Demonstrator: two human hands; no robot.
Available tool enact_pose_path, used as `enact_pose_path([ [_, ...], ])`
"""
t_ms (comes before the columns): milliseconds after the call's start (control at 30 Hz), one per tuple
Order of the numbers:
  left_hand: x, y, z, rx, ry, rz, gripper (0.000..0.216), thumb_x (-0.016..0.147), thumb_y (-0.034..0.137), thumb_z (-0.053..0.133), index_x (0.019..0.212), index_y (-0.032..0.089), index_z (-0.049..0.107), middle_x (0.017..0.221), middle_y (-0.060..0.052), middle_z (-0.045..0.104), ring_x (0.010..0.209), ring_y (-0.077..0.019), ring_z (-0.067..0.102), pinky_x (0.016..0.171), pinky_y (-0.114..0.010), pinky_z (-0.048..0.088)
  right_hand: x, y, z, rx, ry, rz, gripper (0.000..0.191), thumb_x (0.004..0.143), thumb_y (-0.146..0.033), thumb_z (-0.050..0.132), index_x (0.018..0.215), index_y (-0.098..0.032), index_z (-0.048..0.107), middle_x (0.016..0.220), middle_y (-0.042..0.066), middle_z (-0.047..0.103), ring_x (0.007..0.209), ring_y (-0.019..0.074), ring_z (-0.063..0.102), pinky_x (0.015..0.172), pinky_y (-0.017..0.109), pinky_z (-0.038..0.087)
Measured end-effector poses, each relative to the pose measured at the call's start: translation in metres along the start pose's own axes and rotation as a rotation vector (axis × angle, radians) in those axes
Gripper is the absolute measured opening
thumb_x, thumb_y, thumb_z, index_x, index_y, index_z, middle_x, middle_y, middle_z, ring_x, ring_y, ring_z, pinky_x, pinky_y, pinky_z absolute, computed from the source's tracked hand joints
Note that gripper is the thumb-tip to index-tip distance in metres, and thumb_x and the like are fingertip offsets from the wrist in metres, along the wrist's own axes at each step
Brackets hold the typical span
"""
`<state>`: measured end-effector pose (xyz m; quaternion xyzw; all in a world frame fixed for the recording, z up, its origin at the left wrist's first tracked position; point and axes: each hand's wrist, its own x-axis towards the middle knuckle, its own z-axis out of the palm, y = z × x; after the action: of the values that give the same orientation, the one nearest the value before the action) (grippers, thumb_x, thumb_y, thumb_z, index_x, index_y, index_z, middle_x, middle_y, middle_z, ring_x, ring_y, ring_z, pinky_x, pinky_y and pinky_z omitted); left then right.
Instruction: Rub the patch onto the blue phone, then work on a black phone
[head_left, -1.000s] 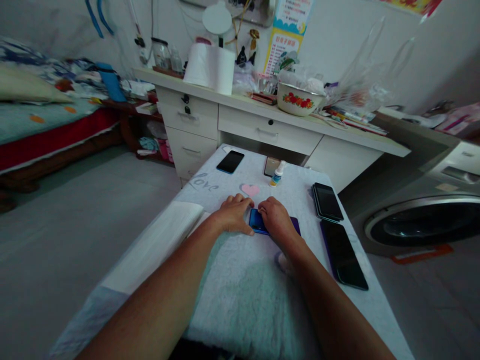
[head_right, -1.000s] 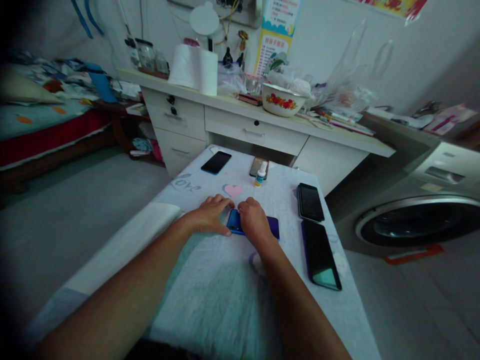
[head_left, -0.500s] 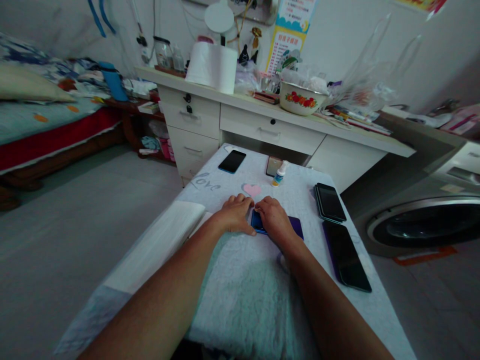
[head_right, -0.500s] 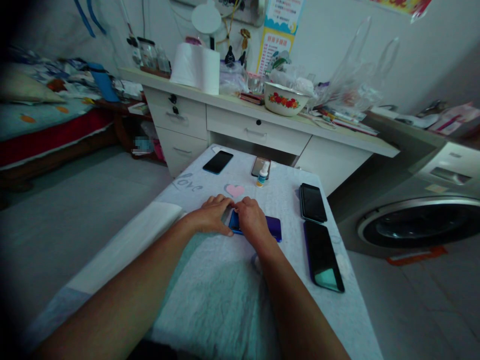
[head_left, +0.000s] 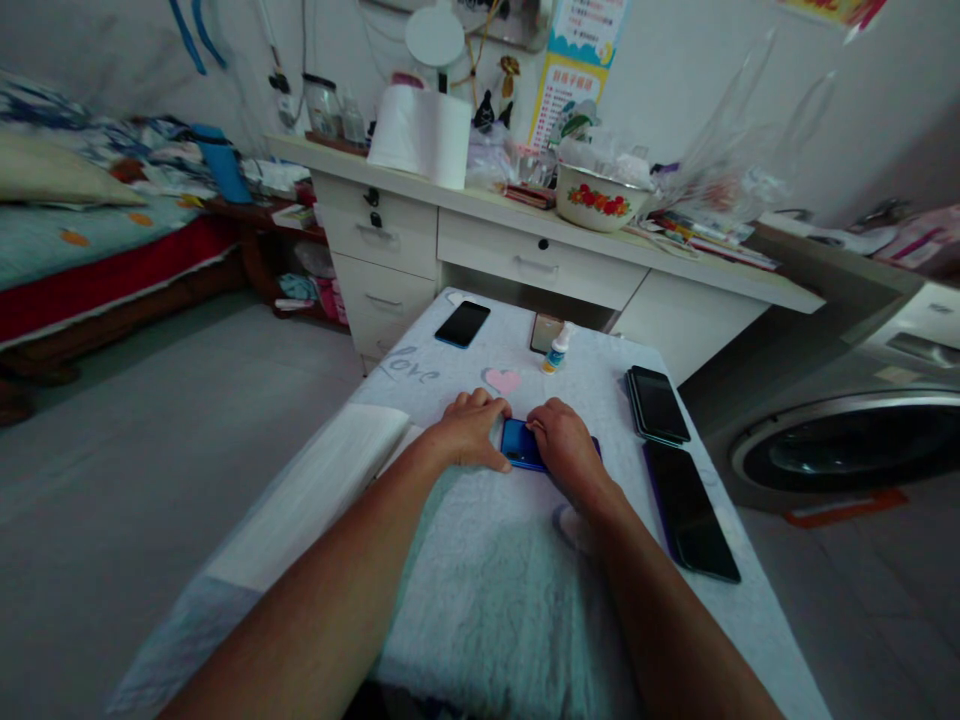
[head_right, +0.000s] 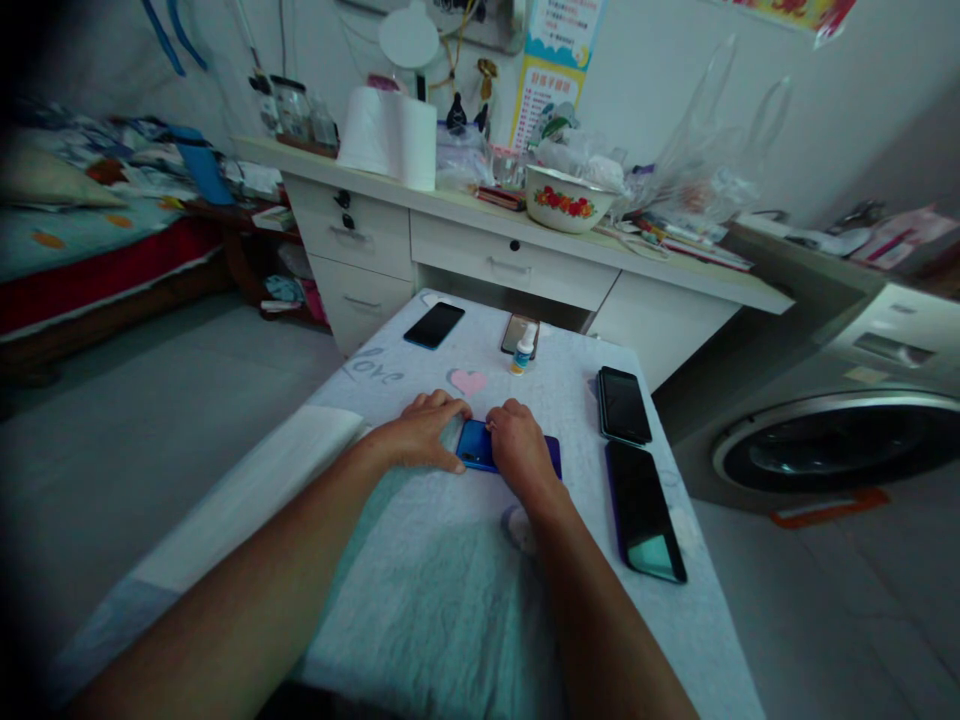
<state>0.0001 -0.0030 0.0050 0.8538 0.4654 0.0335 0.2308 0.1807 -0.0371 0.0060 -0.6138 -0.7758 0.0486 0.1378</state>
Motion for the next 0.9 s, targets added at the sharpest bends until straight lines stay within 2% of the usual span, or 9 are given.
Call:
enact_pose_path([
  [267,0.003,-0.004,0.006,0.013,0.033,0.01,0.08,0.051,0.056,0.076,0.121,0.031,0.047,0.118,-0.004,0.044,0.112,-0.0296,0.041,0.096,-0.039,0.038,-0.005,-0.019,-0.001,0.136,-0.062,-0.131,0.017,0.087,-0.01,0.049,0.085,-0.014,0.066,0.086,0.005,0.054,0.081,0.0131,0.05,0.076,0.024,0.037],
  [433,0.003,-0.003,0.006,0.0,0.037,-0.001,0.08,0.049,0.056,0.077,0.12,0.033,0.049,0.116,-0.004,0.044,0.11,-0.03,0.042,0.094,-0.04,0.039,-0.012,-0.011,-0.007,0.164,-0.098,-0.162,0.017,0.084,-0.008,0.049,0.081,-0.015,0.064,0.083,0.003,0.053,0.077,0.0122,0.049,0.071,0.023,0.035],
  [667,0.0,0.0,0.001,-0.025,0.02,-0.004,0.076,0.051,0.053,0.077,0.119,0.032,0.05,0.117,-0.005,0.045,0.111,-0.0305,0.042,0.094,-0.041,0.039,-0.016,0.01,-0.011,0.088,-0.111,-0.091,0.013,0.079,-0.009,0.052,0.077,-0.015,0.063,0.078,0.002,0.053,0.071,0.012,0.048,0.066,0.024,0.033],
  [900,-0.001,0.002,0.0,-0.021,0.022,-0.007,0.077,0.051,0.053,0.077,0.12,0.031,0.051,0.117,-0.006,0.045,0.112,-0.0309,0.042,0.095,-0.041,0.039,-0.013,0.0,-0.005,0.142,-0.07,-0.145,0.015,0.084,-0.01,0.051,0.078,-0.015,0.064,0.079,0.002,0.053,0.071,0.0114,0.049,0.067,0.023,0.034],
])
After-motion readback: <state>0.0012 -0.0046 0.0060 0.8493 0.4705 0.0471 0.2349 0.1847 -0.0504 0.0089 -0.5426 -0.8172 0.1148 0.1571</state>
